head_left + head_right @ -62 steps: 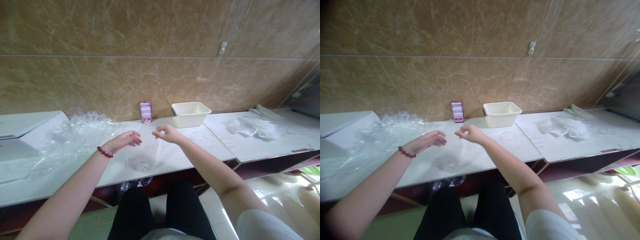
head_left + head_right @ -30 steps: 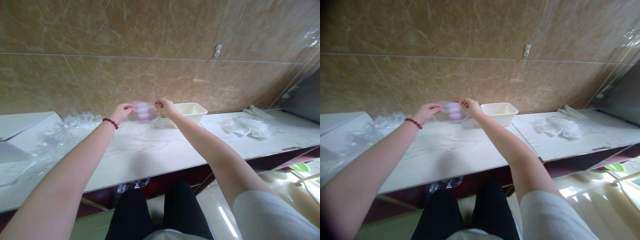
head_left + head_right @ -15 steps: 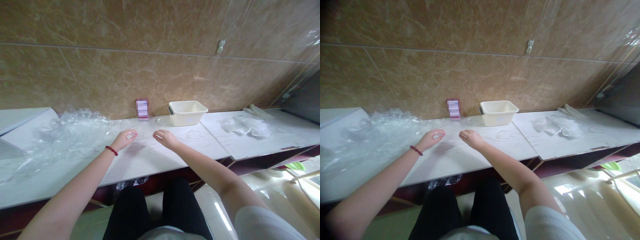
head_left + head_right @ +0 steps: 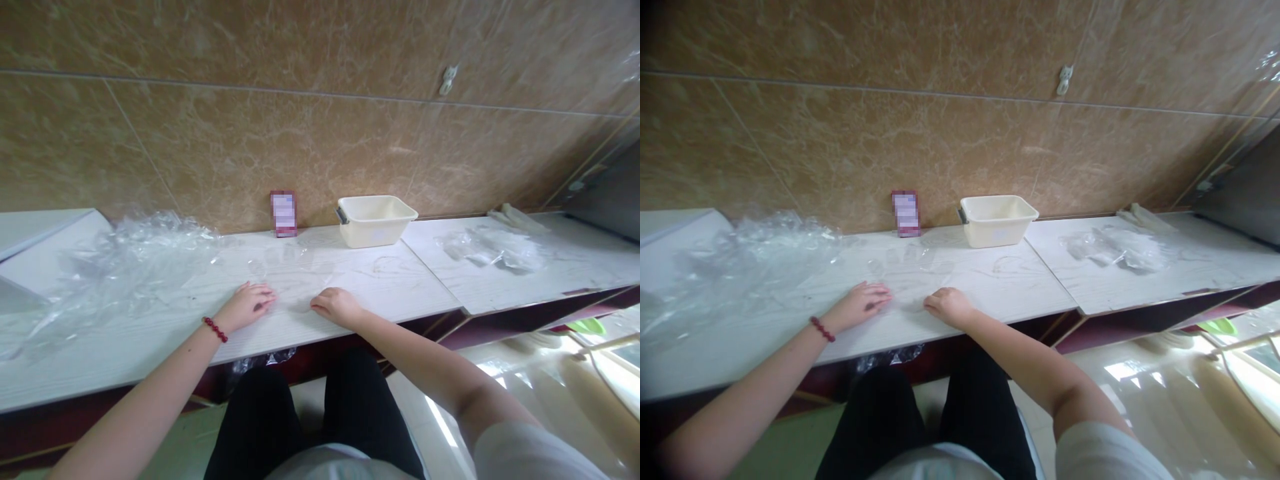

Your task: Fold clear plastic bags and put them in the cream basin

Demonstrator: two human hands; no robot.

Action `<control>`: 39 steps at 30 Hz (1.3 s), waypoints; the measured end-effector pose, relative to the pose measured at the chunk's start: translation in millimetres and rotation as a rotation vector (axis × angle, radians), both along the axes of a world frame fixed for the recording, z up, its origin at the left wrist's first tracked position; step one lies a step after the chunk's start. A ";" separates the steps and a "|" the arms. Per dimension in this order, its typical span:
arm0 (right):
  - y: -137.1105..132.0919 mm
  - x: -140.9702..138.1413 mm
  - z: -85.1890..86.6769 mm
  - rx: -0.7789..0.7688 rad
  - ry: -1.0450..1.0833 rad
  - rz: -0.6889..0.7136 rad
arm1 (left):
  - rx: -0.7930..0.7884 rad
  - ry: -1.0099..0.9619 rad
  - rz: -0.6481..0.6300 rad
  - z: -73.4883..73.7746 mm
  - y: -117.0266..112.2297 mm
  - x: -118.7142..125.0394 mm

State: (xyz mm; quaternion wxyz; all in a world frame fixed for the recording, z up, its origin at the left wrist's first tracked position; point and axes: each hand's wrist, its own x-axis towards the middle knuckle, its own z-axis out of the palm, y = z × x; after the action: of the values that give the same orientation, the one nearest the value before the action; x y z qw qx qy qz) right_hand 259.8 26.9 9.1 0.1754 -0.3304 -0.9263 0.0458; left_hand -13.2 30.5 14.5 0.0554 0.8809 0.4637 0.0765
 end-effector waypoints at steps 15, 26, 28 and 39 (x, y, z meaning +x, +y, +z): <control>88.7 -56.3 -6.1 -0.157 -0.004 0.060 | 0.132 0.094 0.153 -18.6 0.8 70.0; 142.9 -51.4 -12.3 -0.133 -0.240 -0.282 | 0.167 0.157 0.176 -26.2 -4.8 69.0; 148.8 -56.5 -11.2 -0.088 -0.217 -0.344 | 0.166 0.151 0.178 -27.8 -4.3 68.9; 166.9 -97.2 -11.4 -0.197 -0.255 -0.251 | 0.142 0.055 0.157 -30.2 -3.4 67.1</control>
State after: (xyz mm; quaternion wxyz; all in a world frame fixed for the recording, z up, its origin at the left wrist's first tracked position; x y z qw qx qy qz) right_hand 162.6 193.7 -2.3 0.0279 -0.4618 -0.8837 0.0715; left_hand 53.9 27.0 -15.6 -0.0263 0.8454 0.5260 0.0890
